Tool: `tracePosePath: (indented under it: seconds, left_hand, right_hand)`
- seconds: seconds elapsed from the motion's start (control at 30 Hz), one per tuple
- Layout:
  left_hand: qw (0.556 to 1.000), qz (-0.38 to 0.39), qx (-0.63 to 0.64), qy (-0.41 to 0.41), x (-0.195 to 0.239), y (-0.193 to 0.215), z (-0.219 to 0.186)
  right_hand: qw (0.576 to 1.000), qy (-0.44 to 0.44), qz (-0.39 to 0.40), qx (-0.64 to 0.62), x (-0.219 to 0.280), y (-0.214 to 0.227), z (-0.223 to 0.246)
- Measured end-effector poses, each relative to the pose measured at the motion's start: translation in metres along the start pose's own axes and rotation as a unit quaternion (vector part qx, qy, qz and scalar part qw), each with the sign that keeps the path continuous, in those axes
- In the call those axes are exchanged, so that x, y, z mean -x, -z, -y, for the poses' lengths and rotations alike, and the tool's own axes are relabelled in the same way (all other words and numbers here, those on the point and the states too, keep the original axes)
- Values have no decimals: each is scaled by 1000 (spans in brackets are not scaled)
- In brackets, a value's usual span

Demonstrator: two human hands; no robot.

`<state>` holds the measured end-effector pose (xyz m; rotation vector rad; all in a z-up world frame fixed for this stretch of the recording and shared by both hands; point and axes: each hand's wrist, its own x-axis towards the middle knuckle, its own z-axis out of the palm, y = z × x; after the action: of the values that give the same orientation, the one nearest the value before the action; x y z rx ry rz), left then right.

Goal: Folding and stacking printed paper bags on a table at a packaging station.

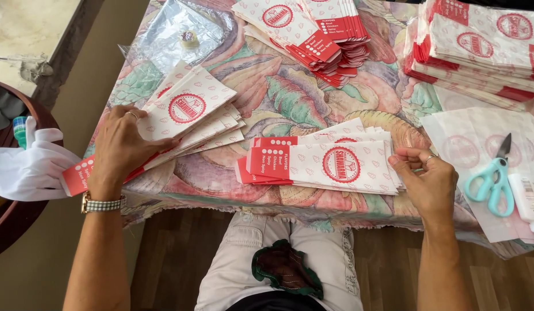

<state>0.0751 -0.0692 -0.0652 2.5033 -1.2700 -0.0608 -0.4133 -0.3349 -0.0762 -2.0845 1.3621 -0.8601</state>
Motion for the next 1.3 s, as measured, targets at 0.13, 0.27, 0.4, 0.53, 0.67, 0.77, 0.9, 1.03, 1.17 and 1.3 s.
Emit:
tracePosePath:
  seconds: [0.13,0.27,0.4,0.53,0.67,0.77,0.9,1.03,1.17,1.3]
  left_hand:
    - [997,-69,25,-6,10,4,-10]
    - [991,-58,112,54,26,24,-42]
    - [978,-98,182,-8,47,36,-72]
    - [945,-55,306,-102,62,38,-110]
    - [921,61,357,-144,71,27,-140]
    - [883,42,417,-209,67,18,-150]
    - [879,33,409,-243,65,5,-149]
    - [881,38,407,-238,68,3,-151]
    - [892,33,380,-242,71,2,-148]
    - [894,30,374,-244,77,4,-138]
  right_hand:
    - [1000,-14,5,-9,1,2,7]
    - [999,-12,17,-35,1,-1,10]
    - [989,-33,38,-136,5,-3,42]
    - [948,-15,92,-304,5,-8,77]
    - [878,-51,157,-450,2,-14,82]
    - [908,11,129,-399,3,-22,63]
    - [919,-16,133,-371,8,-20,59]
    - [929,-22,116,-351,12,-24,49]
    - [915,-48,135,-377,9,-21,43]
    - [914,-58,148,-374,5,-20,31]
